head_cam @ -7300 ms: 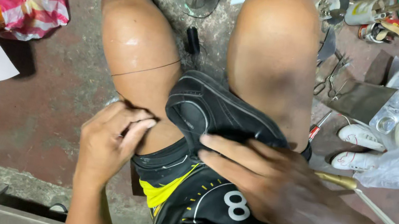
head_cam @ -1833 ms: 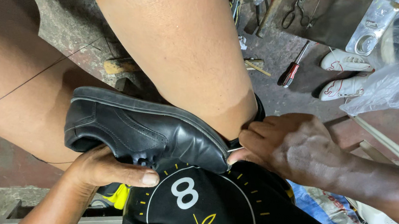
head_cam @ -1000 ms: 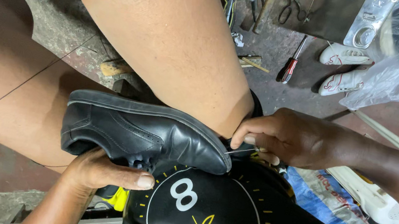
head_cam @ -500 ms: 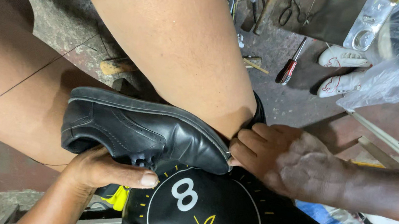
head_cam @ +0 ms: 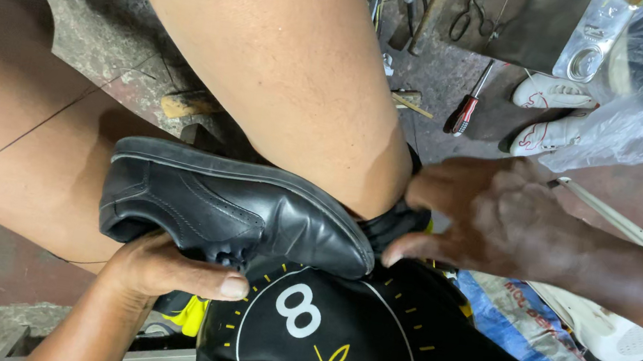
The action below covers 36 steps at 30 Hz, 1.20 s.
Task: The person stitches the sole of a black shoe using a needle and thread, pulling the thread tight through the leather by hand while resting the shoe on their lap.
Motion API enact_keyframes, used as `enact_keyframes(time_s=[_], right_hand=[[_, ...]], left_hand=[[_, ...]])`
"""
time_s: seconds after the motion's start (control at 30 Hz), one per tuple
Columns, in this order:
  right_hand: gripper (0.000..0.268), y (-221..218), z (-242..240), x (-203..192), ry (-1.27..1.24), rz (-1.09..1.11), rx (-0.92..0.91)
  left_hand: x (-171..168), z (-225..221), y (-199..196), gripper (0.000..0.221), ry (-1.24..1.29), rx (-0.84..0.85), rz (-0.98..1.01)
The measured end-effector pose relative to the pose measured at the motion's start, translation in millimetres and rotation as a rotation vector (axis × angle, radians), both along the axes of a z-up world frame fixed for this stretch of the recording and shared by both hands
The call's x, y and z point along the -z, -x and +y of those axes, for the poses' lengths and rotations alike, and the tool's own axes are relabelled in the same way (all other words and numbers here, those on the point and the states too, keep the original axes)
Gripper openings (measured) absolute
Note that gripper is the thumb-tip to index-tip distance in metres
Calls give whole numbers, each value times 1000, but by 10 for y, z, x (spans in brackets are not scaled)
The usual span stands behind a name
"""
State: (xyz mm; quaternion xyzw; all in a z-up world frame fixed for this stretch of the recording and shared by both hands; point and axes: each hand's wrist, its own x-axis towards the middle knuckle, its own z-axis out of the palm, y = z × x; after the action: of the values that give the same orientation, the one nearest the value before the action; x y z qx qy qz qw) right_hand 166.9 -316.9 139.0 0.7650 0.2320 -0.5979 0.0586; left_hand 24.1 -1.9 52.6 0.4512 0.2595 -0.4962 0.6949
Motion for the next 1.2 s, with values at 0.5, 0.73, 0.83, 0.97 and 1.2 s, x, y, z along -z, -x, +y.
enact_keyframes(time_s=[0.5, 0.73, 0.83, 0.97, 1.2], right_hand=[[29, 706, -534, 225, -562, -1, 838], [25, 829, -603, 159, -930, -133, 642], [29, 793, -600, 140, -980, -155, 580], [33, 763, -553, 115, -1034, -208, 550], [28, 669, -433, 28, -968, -132, 590]], left_hand=[[201, 172, 360, 89, -22, -51, -136], [257, 252, 533, 85, 78, -119, -268], [297, 249, 566, 87, 107, -169, -190], [297, 268, 589, 88, 37, -158, -251], [280, 264, 556, 88, 37, -119, -142]])
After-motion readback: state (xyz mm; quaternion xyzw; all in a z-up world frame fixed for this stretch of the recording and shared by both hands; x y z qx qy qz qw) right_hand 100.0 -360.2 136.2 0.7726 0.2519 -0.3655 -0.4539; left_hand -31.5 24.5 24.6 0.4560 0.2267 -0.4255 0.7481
